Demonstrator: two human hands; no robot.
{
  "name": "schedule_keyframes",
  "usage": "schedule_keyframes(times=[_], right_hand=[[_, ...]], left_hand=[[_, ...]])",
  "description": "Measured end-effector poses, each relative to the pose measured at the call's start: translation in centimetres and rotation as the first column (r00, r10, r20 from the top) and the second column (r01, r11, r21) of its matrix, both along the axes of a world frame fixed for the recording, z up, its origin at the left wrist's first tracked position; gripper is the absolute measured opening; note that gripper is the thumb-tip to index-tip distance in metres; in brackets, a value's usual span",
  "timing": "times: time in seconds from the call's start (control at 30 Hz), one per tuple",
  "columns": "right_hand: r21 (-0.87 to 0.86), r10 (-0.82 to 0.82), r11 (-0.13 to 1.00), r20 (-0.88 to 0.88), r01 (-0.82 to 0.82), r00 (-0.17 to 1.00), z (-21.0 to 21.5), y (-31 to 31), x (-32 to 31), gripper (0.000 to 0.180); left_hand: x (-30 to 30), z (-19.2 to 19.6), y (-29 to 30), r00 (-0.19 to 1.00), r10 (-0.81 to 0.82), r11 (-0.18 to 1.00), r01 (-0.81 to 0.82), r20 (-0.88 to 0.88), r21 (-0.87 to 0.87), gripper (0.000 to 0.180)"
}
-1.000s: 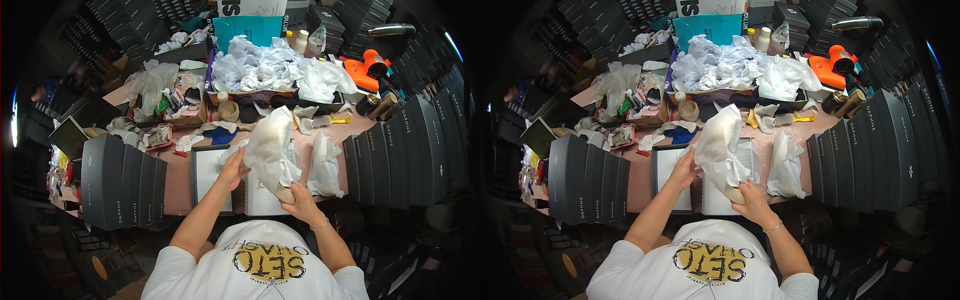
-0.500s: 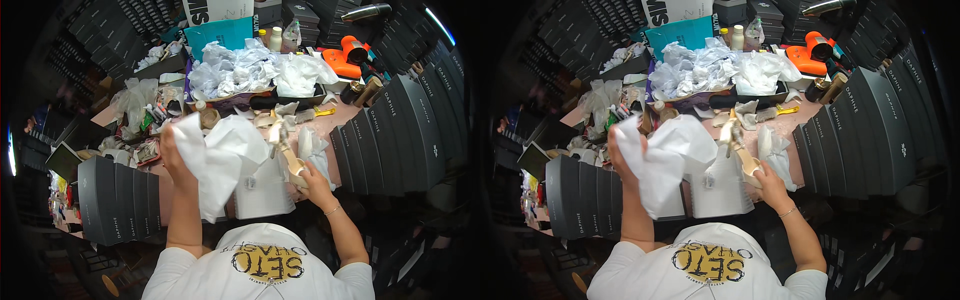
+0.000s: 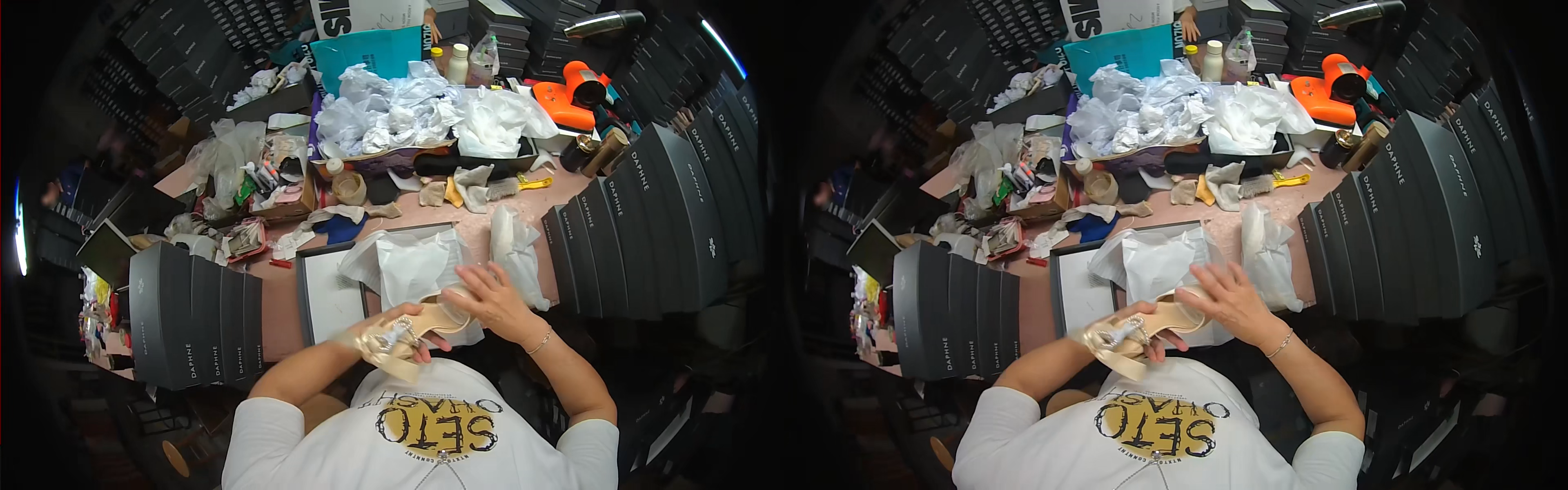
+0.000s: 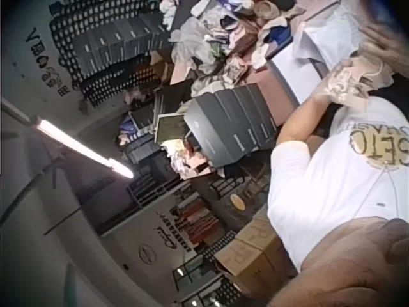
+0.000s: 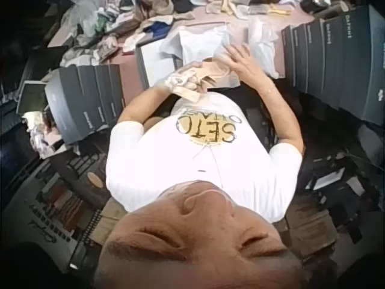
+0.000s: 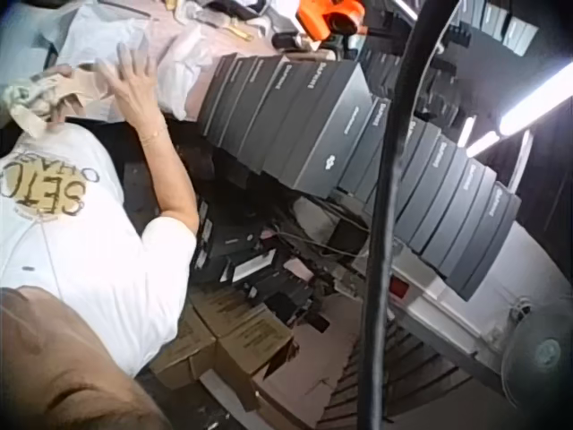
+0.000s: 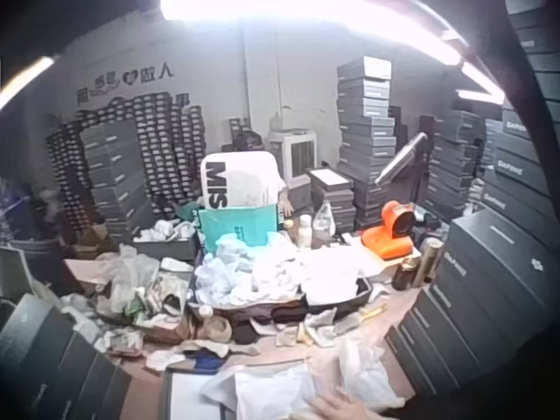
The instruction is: Packing high-heeled shoes into boxes with protective tissue paper.
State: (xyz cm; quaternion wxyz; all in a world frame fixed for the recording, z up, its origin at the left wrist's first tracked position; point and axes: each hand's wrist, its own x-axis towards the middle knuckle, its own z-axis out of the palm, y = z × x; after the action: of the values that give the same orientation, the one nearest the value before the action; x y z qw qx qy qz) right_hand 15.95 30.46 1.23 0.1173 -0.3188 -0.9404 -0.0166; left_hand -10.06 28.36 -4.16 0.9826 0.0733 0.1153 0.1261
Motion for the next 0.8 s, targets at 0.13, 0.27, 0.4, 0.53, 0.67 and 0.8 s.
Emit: schedule_keyframes(times=[0.13,0.27,0.4,0.53,0.67,0.8], right_hand=[[-0.229,-0.215,0.96,-0.23,0.162,0.949,-1.8,0.5,-2.1,0.048],[-0.302,-0.149,0.953,-0.403,0.023,0.903,-2.6,0.1,-6.6,0.027],[-0.146,-0.057,0.989,-0.42,-0.006,0.906,-5.3,0.0,-9.6,0.022],[-0.043,0.003,0.999,-0.455,-0.025,0.891,-6.5,-0.2,-10.3,0.023],[0.006,0.017,1.0,-0.463,-0.016,0.886,-7.1,-0.5,-11.2,0.023],[-0.126,-0.111,0.99,-0.452,0.06,0.885,-8.0,-0.7,-12.2,0.026]], left_hand=[[-0.4,-2.7,-3.5,0.883,0.372,0.928,-0.347,-0.285,0.136,0.048],[-0.6,-2.7,-5.0,0.8,0.456,0.879,-0.474,-0.39,0.057,0.046],[0.3,-1.5,-6.7,0.723,0.589,0.775,-0.632,-0.361,-0.002,0.045],[0.8,-0.5,-7.3,0.646,0.618,0.734,-0.678,-0.448,0.035,0.041],[0.4,0.3,-7.6,0.629,0.645,0.719,-0.692,-0.434,0.066,0.04],[0.3,-0.3,-7.3,0.602,0.649,0.737,-0.648,-0.465,0.189,0.039]])
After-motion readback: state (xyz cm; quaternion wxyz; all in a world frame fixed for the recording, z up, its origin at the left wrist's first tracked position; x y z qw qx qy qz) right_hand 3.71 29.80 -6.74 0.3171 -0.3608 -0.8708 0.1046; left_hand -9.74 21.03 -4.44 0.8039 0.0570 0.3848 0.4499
